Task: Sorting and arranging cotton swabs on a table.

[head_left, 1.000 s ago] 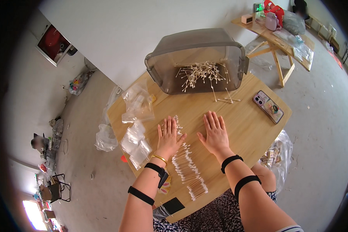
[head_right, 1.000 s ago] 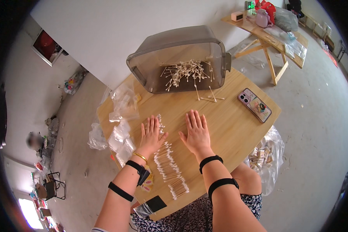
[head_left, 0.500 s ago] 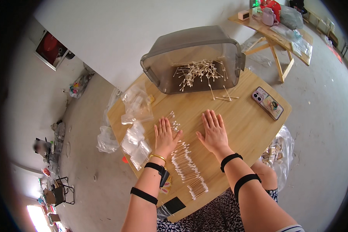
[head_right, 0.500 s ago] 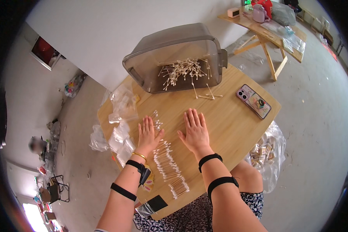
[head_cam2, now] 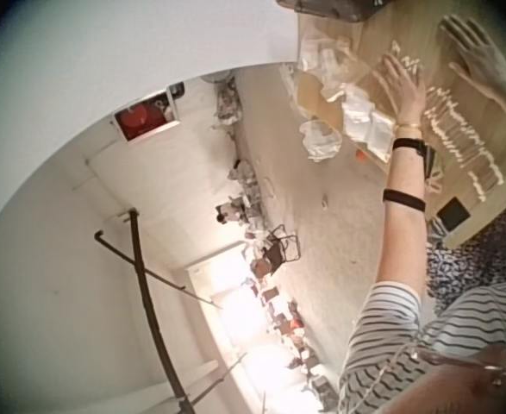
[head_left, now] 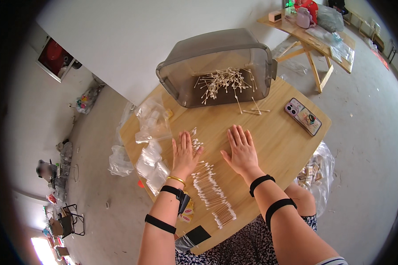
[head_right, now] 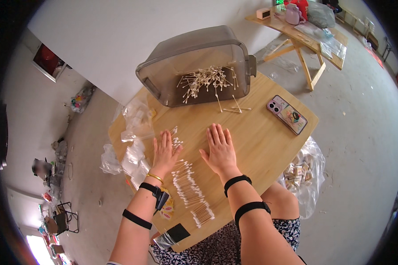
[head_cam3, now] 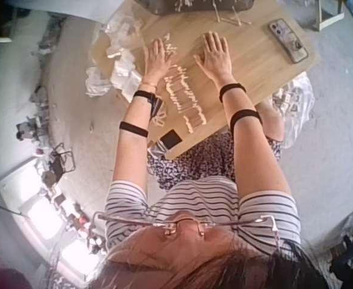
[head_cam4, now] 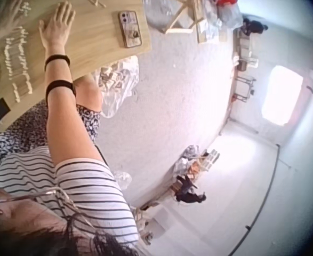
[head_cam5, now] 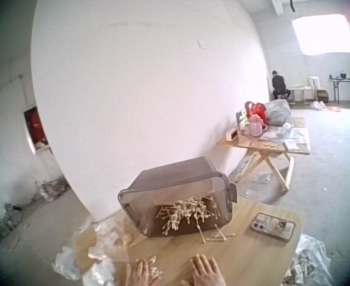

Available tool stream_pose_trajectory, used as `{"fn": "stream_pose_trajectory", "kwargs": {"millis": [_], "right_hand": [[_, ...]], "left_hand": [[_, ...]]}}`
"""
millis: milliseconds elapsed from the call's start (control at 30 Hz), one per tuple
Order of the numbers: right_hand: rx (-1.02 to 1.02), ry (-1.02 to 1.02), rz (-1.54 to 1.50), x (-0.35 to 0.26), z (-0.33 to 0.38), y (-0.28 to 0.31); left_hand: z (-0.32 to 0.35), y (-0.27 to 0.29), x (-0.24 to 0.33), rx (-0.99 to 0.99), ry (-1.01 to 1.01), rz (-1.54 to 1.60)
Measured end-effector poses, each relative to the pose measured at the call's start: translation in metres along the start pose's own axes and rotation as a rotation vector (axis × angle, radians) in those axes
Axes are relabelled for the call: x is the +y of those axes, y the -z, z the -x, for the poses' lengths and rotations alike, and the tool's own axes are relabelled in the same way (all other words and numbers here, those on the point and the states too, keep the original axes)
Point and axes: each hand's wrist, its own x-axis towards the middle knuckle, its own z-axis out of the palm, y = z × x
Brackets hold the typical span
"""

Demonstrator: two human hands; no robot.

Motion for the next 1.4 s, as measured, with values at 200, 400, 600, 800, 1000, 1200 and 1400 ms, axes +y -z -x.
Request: {"fn": "stream_pose_trajectory", "kwargs": {"millis": [200, 400, 600, 800, 1000, 1200, 1400], "right_hand": [[0.002, -0.005, 0.0, 0.002, 0.0, -0.001], [-0.004, -0.007, -0.001, 0.001, 0.0, -0.001], [-0.004, -0.003, 0.013, -0.001, 0.0, -0.001], [-0.002, -0.015, -0.004, 0.006, 0.001, -0.001], [0.019, 0.011, -0.005, 0.0, -0.002, 0.0], [0.065, 0.0, -0.19, 0.005, -0.005, 0.005], [0.144, -0.063, -0.746, -0.029, -0.041, -0.016]], "left_hand": [[0.012, -0.013, 0.004, 0.055, -0.058, 0.004], [0.021, -0.005, -0.003, 0.041, -0.04, 0.004], [0.015, -0.009, 0.003, 0.063, -0.026, 0.121], [0.015, -0.018, -0.005, 0.285, 0.166, 0.41], [0.016, -0.046, -0.025, 0.267, 0.157, 0.697], [0.018, -0.042, -0.02, 0.415, 0.212, 0.896], [0.017, -0.032, -0.008, 0.581, 0.306, 1.1]]}}
